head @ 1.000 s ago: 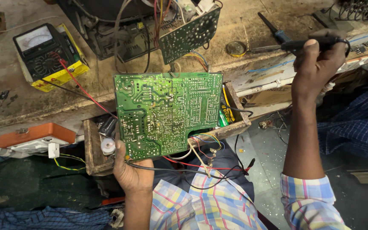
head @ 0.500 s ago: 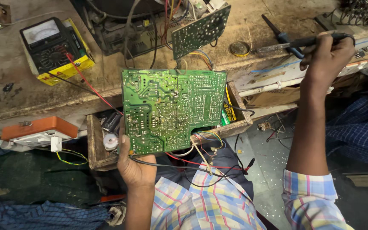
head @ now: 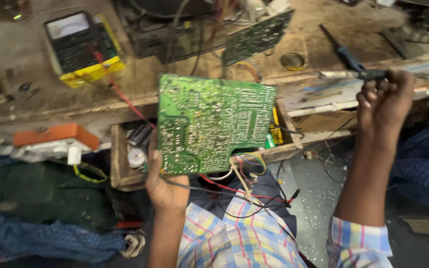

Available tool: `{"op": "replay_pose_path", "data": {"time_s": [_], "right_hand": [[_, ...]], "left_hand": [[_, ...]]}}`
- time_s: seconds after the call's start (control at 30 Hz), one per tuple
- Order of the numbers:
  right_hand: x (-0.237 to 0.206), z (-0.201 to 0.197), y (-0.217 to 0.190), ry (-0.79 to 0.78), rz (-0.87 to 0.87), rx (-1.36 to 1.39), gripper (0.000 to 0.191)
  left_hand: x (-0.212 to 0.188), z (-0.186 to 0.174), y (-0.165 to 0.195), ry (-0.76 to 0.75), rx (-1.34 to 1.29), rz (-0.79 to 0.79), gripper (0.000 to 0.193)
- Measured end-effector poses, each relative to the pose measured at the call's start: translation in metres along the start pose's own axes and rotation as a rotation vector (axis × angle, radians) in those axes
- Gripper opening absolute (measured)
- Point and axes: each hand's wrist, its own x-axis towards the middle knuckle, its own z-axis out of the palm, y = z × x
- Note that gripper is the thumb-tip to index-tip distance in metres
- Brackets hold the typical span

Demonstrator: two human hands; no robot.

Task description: The person holds a green circuit board on their lap at a cluttered repair bench and probes its solder-side contacts with multimeter test leads, checking readings on the analog multimeter on the bench. They briefly use a soldering iron on the board and continue probing different points across the board.

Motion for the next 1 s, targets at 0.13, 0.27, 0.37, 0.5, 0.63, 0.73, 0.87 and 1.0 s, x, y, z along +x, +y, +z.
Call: {"op": "replay_pose_path", "data": {"time_s": [0.13, 0.27, 0.37, 0.5, 0.63, 0.73, 0.87, 1.0], "right_hand": [[-0.065, 0.028, 0.021, -0.092, 0.069, 0.138, 0.031], [-0.16, 0.097, 0.07, -0.148, 0.075, 0.191, 0.022], [-0.218, 0.153, 0.099, -0.164, -0.08, -0.05, 0.019], [-0.252, 0.209, 0.115, -0.185, -0.175, -0.08, 0.021], [-0.261, 0.233, 0.118, -0.229, -0.237, -0.11, 0.024], [-0.264, 0.237, 0.121, -0.236, -0.245, -0.116, 0.023], [-0.265, 0.235, 0.126, -0.238, -0.261, -0.138, 0.022], [-0.266, 0.234, 0.13, -0.259, -0.279, -0.155, 0.022]], "left_hand": [[-0.002, -0.009, 0.002, -0.036, -0.041, 0.004, 0.062], [-0.006, -0.014, 0.008, -0.014, -0.051, 0.063, 0.06], [-0.008, -0.011, 0.014, -0.023, -0.059, 0.061, 0.06], [-0.01, -0.008, 0.024, -0.004, -0.089, 0.041, 0.063], [-0.011, -0.009, 0.03, 0.005, -0.096, 0.04, 0.065], [-0.011, -0.011, 0.032, -0.003, -0.1, 0.05, 0.065], [-0.012, -0.013, 0.034, -0.009, -0.105, 0.05, 0.066], [-0.011, -0.014, 0.036, -0.008, -0.104, 0.054, 0.067]]}}
